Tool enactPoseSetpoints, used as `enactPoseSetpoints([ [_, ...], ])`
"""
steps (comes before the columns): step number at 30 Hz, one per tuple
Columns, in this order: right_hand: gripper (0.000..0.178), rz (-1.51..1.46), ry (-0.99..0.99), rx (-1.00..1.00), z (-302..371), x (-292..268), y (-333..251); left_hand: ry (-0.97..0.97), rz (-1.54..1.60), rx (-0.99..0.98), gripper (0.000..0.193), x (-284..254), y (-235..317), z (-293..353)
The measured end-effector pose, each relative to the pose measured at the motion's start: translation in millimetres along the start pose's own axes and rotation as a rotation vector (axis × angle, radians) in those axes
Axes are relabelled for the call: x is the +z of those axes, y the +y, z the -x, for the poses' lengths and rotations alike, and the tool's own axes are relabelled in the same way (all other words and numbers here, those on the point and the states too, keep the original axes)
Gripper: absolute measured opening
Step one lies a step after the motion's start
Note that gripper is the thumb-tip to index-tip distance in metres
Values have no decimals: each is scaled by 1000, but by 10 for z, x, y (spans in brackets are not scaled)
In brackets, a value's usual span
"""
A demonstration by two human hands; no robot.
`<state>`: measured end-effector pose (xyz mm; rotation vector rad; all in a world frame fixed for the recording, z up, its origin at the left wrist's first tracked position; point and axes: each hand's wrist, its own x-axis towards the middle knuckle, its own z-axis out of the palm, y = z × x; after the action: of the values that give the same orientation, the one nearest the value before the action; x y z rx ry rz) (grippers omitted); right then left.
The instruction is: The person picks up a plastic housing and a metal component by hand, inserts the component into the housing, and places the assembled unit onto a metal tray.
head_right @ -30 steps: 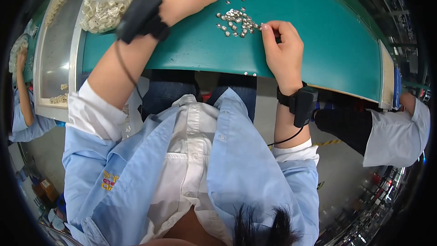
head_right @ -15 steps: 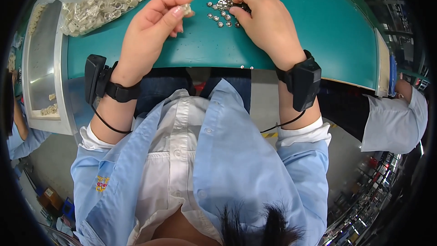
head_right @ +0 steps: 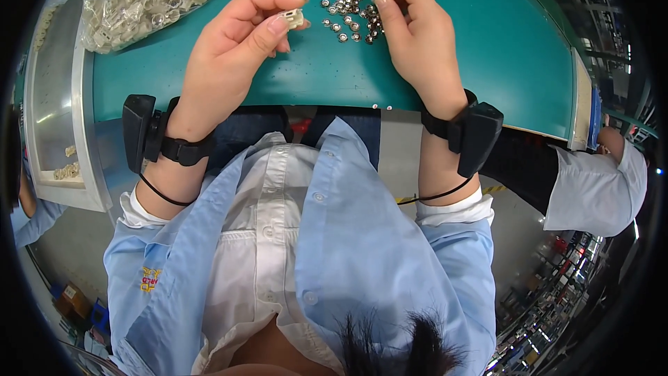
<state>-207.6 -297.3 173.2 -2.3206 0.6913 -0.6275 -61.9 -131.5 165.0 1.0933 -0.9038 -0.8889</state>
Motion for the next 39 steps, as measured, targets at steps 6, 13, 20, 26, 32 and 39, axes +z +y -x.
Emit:
enactPoseSetpoints([
  [6,9,-410,-16,166,52,13,-12,3,28,-11,21,-6,-18,26],
  [13,11,-616,-25,148,76,-17,2,24,28,5,19,19,-20,22],
  [20,15,-811,-111,294,89,-111,-6,-42,-25,-23,24,-34,8,31],
  [26,21,-1033,-175,280,134,-100,-62,-54,-6,-3,25,-45,8,30],
  [32,23,-1036,-239,154,139,-49,-176,-55,29,20,26,-26,-12,26],
  [39,27,-1196,-382,107,117,-19,-188,-76,95,52,21,-57,-16,23],
])
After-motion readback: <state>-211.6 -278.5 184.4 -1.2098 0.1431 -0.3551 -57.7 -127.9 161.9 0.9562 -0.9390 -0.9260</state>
